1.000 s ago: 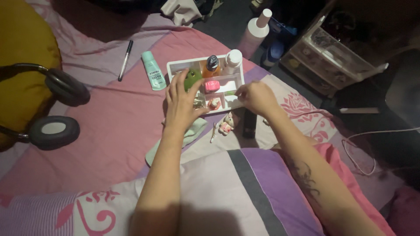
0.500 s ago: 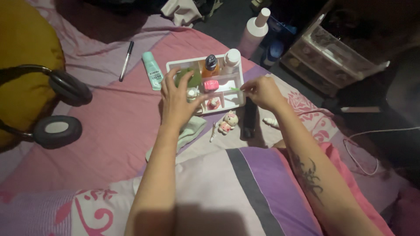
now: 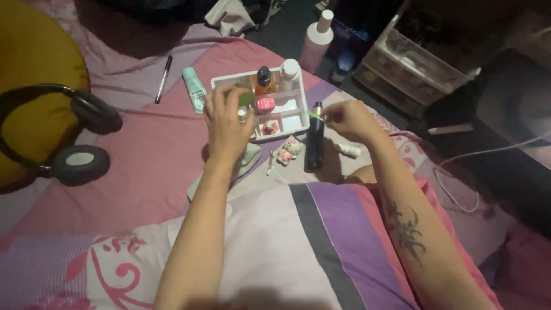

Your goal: The person organizes small personal items on a bed, including a green plush toy, a vape pen, and various bottles and containers. They place these items into a white compartmentalized tray and then move the tray into a clear plastic drawer unit.

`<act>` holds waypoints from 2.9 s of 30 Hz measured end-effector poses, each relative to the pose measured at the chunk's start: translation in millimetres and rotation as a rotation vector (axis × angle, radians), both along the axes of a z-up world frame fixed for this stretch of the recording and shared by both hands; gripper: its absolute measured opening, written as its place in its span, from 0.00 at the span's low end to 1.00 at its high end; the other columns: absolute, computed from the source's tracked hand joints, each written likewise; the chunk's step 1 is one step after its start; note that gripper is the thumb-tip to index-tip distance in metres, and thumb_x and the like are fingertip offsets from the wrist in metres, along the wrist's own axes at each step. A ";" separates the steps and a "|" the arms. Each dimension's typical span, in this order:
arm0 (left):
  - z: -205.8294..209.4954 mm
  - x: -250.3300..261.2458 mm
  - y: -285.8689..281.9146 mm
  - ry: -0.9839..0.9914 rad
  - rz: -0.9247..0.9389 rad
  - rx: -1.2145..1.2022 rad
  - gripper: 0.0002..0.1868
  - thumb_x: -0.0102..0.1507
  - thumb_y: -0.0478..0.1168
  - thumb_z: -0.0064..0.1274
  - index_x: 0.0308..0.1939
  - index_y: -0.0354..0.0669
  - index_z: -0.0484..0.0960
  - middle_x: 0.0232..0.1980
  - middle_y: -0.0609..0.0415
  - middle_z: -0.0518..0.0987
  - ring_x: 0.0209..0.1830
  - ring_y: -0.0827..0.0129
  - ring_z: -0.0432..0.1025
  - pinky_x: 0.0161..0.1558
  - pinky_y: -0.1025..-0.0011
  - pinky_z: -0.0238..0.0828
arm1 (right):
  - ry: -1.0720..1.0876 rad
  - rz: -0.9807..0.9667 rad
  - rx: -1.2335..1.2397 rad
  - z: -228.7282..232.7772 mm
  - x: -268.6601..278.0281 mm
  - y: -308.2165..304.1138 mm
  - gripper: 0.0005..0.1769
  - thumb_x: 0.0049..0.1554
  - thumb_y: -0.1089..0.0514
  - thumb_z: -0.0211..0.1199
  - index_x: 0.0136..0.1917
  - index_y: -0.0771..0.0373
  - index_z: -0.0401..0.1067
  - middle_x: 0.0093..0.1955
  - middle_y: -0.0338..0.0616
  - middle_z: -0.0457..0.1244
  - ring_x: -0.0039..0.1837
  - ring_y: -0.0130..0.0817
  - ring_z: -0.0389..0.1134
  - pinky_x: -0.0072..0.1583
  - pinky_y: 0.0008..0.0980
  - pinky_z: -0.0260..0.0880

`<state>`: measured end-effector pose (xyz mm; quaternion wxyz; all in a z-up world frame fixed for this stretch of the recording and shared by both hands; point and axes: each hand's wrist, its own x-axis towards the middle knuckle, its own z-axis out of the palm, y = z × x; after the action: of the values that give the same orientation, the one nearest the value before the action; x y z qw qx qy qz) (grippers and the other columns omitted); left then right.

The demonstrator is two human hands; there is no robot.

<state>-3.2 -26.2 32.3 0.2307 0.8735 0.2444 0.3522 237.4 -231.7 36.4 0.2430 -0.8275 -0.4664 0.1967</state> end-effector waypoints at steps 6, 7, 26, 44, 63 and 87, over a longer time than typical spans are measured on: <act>-33.0 59.4 -29.0 0.153 -0.096 0.453 0.08 0.58 0.36 0.55 0.40 0.41 0.82 0.42 0.50 0.81 0.49 0.58 0.76 0.53 0.61 0.71 | 0.015 0.028 -0.131 5.5 -12.5 -40.5 0.18 0.49 0.62 0.67 0.54 0.56 0.82 0.41 0.49 0.73 0.40 0.38 0.75 0.46 0.36 0.73; -40.4 73.9 -28.4 0.139 -0.070 0.561 0.06 0.56 0.36 0.54 0.36 0.42 0.81 0.40 0.51 0.82 0.48 0.59 0.78 0.53 0.64 0.73 | 0.046 0.036 -0.079 4.9 -11.1 -43.1 0.18 0.48 0.62 0.67 0.54 0.57 0.81 0.42 0.48 0.73 0.41 0.37 0.75 0.46 0.36 0.73; -74.2 147.4 9.1 0.669 0.130 0.266 0.08 0.61 0.37 0.54 0.30 0.42 0.87 0.30 0.41 0.83 0.31 0.46 0.80 0.35 0.52 0.77 | 0.431 -0.108 0.171 -50.2 37.7 -40.3 0.15 0.53 0.62 0.64 0.55 0.61 0.80 0.41 0.46 0.73 0.42 0.32 0.74 0.49 0.32 0.73; -44.2 123.8 -1.6 0.433 0.076 0.184 0.08 0.64 0.40 0.53 0.39 0.41 0.85 0.33 0.41 0.83 0.32 0.44 0.79 0.35 0.51 0.76 | 0.411 -0.118 0.142 -53.4 35.0 -45.1 0.14 0.53 0.62 0.65 0.54 0.61 0.81 0.39 0.44 0.73 0.40 0.29 0.73 0.48 0.30 0.73; -63.7 141.4 -9.5 0.593 0.118 0.159 0.14 0.59 0.47 0.60 0.31 0.38 0.86 0.31 0.40 0.83 0.31 0.45 0.79 0.36 0.51 0.76 | 0.439 -0.111 0.081 -60.9 35.4 -41.8 0.14 0.54 0.60 0.65 0.55 0.61 0.81 0.42 0.46 0.74 0.44 0.31 0.75 0.49 0.31 0.74; -0.9 55.6 -2.1 0.102 0.038 0.084 0.11 0.68 0.42 0.46 0.47 0.43 0.83 0.41 0.40 0.84 0.40 0.42 0.78 0.40 0.49 0.74 | 0.427 -0.090 0.012 -26.9 5.5 -21.9 0.15 0.54 0.60 0.66 0.55 0.59 0.81 0.38 0.42 0.72 0.38 0.28 0.69 0.44 0.32 0.71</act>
<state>52.3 -28.3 31.3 0.1742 0.8946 0.2573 0.3213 243.0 -253.6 9.6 0.3496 -0.7855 -0.3683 0.3539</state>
